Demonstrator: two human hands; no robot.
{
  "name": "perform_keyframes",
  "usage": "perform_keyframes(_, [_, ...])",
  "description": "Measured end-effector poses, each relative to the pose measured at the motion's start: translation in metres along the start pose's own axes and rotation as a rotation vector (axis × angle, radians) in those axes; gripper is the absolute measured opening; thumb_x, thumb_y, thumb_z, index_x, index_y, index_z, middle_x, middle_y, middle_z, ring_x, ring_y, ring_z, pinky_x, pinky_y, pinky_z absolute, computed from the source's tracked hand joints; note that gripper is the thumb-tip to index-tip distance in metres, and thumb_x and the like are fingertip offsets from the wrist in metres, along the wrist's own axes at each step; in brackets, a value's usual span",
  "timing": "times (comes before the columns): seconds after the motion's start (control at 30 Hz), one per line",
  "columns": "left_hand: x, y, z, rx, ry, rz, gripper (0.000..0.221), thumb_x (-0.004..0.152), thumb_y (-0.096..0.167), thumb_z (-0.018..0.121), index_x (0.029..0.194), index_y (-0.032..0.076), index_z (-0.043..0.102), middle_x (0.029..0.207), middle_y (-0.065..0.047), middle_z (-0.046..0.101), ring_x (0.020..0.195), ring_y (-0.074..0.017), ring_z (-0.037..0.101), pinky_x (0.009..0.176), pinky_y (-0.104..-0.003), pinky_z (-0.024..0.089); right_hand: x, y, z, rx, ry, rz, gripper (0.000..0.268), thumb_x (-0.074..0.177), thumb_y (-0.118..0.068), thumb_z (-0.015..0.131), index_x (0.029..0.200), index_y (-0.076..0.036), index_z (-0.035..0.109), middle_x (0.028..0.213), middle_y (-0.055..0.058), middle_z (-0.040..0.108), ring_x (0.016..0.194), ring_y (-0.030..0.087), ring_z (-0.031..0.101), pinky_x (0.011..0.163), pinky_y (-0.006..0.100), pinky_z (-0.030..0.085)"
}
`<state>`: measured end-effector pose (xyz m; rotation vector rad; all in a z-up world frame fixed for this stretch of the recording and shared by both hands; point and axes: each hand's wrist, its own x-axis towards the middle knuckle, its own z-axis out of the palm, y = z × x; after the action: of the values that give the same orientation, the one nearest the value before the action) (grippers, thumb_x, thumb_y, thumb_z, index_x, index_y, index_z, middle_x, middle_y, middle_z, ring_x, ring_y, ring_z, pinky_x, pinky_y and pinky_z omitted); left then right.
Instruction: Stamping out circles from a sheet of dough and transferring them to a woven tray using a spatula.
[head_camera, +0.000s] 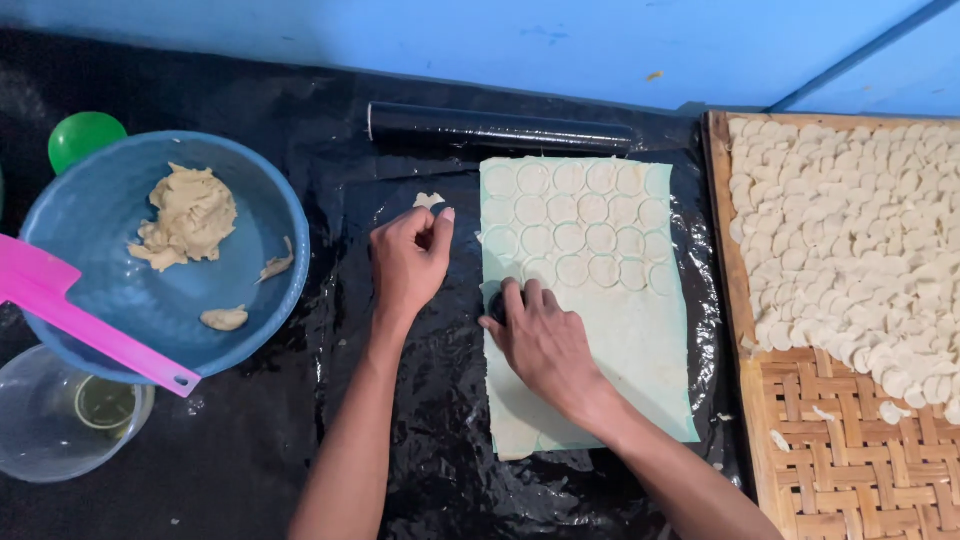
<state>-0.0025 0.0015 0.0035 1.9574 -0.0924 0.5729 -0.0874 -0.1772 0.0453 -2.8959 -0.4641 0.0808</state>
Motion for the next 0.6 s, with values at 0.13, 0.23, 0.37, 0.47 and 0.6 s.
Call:
perform_keyframes(0.13, [0.000, 0.003, 0.000, -0.015, 0.004, 0.005, 0.041, 0.098, 0.017, 0.073, 0.068, 0.000, 0.052, 0.060, -0.010, 0.055, 0.048, -0.0212, 0.053, 0.050, -0.036, 0.038, 0.006, -0.012, -0.001, -0.143, -0.211, 0.189, 0.052, 0.106, -0.052, 0.052, 0.120, -0.003, 0.050, 0.098, 0.016, 0.061, 0.085, 0.031, 0.070, 0.062, 0.043, 0.055])
perform_keyframes(0.23, [0.001, 0.003, 0.001, -0.014, -0.005, -0.001, 0.041, 0.098, 0.016, 0.073, 0.067, -0.001, 0.052, 0.058, -0.010, 0.054, 0.047, -0.0205, 0.051, 0.049, -0.037, 0.037, 0.004, 0.000, -0.001, -0.145, 0.004, -0.036, 0.048, 0.103, -0.042, 0.055, 0.123, 0.002, 0.050, 0.092, 0.019, 0.059, 0.075, 0.029, 0.068, 0.050, 0.039, 0.054])
perform_keyframes(0.37, [-0.001, 0.003, 0.002, -0.019, -0.003, 0.008, 0.041, 0.098, 0.015, 0.074, 0.068, -0.001, 0.051, 0.059, -0.009, 0.053, 0.048, -0.0196, 0.051, 0.050, -0.036, 0.037, 0.004, 0.002, 0.004, -0.135, -0.001, -0.083, 0.047, 0.100, -0.045, 0.056, 0.119, -0.001, 0.051, 0.091, 0.017, 0.060, 0.075, 0.029, 0.069, 0.050, 0.040, 0.054])
perform_keyframes(0.47, [0.000, 0.002, 0.002, -0.015, 0.004, 0.038, 0.040, 0.098, 0.014, 0.073, 0.069, -0.001, 0.050, 0.059, -0.010, 0.053, 0.048, -0.0196, 0.051, 0.051, -0.036, 0.037, 0.003, 0.001, 0.010, -0.157, 0.010, -0.026, 0.049, 0.102, -0.045, 0.055, 0.121, 0.000, 0.050, 0.091, 0.018, 0.060, 0.073, 0.029, 0.069, 0.051, 0.039, 0.054])
perform_keyframes(0.6, [-0.001, 0.002, 0.001, -0.004, -0.020, 0.040, 0.042, 0.098, 0.014, 0.073, 0.068, -0.002, 0.049, 0.058, -0.010, 0.052, 0.048, -0.0210, 0.050, 0.051, -0.036, 0.036, 0.002, 0.004, 0.007, -0.158, -0.022, -0.039, 0.050, 0.099, -0.047, 0.055, 0.122, -0.003, 0.050, 0.091, 0.016, 0.060, 0.072, 0.030, 0.069, 0.050, 0.041, 0.054])
